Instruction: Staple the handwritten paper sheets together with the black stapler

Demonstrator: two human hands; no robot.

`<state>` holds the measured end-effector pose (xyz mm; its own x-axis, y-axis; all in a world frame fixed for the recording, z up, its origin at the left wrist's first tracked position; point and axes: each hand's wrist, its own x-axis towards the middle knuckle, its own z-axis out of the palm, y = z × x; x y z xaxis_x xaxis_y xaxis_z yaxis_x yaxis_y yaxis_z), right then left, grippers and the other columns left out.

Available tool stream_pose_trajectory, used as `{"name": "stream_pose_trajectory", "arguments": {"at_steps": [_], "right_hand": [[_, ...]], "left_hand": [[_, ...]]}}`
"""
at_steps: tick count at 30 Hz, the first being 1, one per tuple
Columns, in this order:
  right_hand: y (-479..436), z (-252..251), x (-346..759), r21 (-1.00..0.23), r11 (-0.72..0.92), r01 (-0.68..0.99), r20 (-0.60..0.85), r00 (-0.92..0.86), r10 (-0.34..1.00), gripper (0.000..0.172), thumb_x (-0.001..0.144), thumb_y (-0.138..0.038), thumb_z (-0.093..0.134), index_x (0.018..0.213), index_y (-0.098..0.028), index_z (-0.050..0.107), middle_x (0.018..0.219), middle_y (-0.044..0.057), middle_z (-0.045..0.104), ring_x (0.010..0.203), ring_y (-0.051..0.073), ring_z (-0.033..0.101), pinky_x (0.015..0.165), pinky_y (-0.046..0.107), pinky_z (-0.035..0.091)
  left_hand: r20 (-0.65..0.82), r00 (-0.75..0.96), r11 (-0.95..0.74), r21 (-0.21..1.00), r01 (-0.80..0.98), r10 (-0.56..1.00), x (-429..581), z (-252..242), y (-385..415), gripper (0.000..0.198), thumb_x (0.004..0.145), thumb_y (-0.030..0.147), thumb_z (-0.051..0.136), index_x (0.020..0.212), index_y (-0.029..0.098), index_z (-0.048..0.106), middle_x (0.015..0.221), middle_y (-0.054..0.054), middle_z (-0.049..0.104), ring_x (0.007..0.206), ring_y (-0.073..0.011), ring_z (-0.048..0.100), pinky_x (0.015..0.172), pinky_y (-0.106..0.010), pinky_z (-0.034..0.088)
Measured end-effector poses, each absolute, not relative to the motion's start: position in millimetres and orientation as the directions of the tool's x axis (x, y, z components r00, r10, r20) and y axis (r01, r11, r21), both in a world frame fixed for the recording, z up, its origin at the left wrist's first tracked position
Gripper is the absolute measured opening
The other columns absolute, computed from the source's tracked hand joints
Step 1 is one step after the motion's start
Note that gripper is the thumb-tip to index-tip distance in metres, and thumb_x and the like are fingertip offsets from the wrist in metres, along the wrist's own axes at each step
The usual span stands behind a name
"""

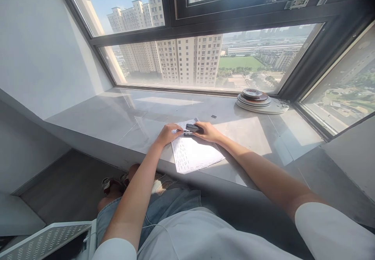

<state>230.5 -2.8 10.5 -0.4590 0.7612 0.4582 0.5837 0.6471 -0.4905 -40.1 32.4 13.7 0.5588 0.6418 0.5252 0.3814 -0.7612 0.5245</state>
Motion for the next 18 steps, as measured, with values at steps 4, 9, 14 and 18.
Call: {"name": "stream_pose_trajectory", "arguments": {"at_steps": [4, 9, 14, 18], "right_hand": [[-3.0, 10.6, 230.2, -0.487, 0.646, 0.588, 0.457, -0.459, 0.762, 0.024, 0.089, -0.037, 0.064, 0.107, -0.02, 0.064, 0.094, 0.006, 0.071, 0.08, 0.021, 0.064, 0.07, 0.03, 0.043], [-2.9, 10.4, 229.9, -0.49, 0.642, 0.59, 0.453, -0.456, 0.766, 0.025, 0.089, -0.036, 0.065, 0.108, -0.02, 0.064, 0.097, 0.007, 0.072, 0.082, 0.021, 0.064, 0.072, 0.03, 0.044], [-2.3, 9.4, 229.8, -0.497, 0.638, 0.588, 0.453, -0.451, 0.769, 0.025, 0.089, -0.036, 0.065, 0.108, -0.02, 0.065, 0.096, 0.007, 0.072, 0.082, 0.022, 0.064, 0.072, 0.03, 0.044], [-2.5, 9.8, 229.9, -0.498, 0.637, 0.588, 0.451, -0.452, 0.77, 0.025, 0.088, -0.034, 0.066, 0.108, -0.02, 0.065, 0.096, 0.007, 0.072, 0.082, 0.022, 0.065, 0.073, 0.031, 0.045]], "left_hand": [[0.518, 0.564, -0.76, 0.525, 0.383, 0.643, -40.2, 14.4, 32.1, 0.01, 0.088, 0.026, 0.071, 0.093, 0.023, 0.079, 0.095, -0.004, 0.078, 0.093, -0.0234, 0.072, 0.091, -0.039, 0.055], [0.505, 0.566, -0.752, 0.531, 0.391, 0.652, -39.9, 15.8, 30.9, 0.011, 0.088, 0.028, 0.07, 0.092, 0.022, 0.078, 0.095, -0.005, 0.078, 0.093, -0.0239, 0.071, 0.089, -0.039, 0.055], [0.514, 0.576, -0.766, 0.513, 0.387, 0.635, -40.9, 15.5, 30.7, 0.014, 0.089, 0.02, 0.063, 0.092, 0.021, 0.077, 0.094, -0.005, 0.077, 0.093, -0.0224, 0.069, 0.092, -0.039, 0.053], [0.506, 0.556, -0.749, 0.501, 0.434, 0.66, -43.6, 12.6, 32.7, 0.031, 0.079, 0.001, 0.057, 0.096, 0.021, 0.074, 0.093, -0.003, 0.073, 0.092, -0.0201, 0.066, 0.085, -0.034, 0.052]]}}
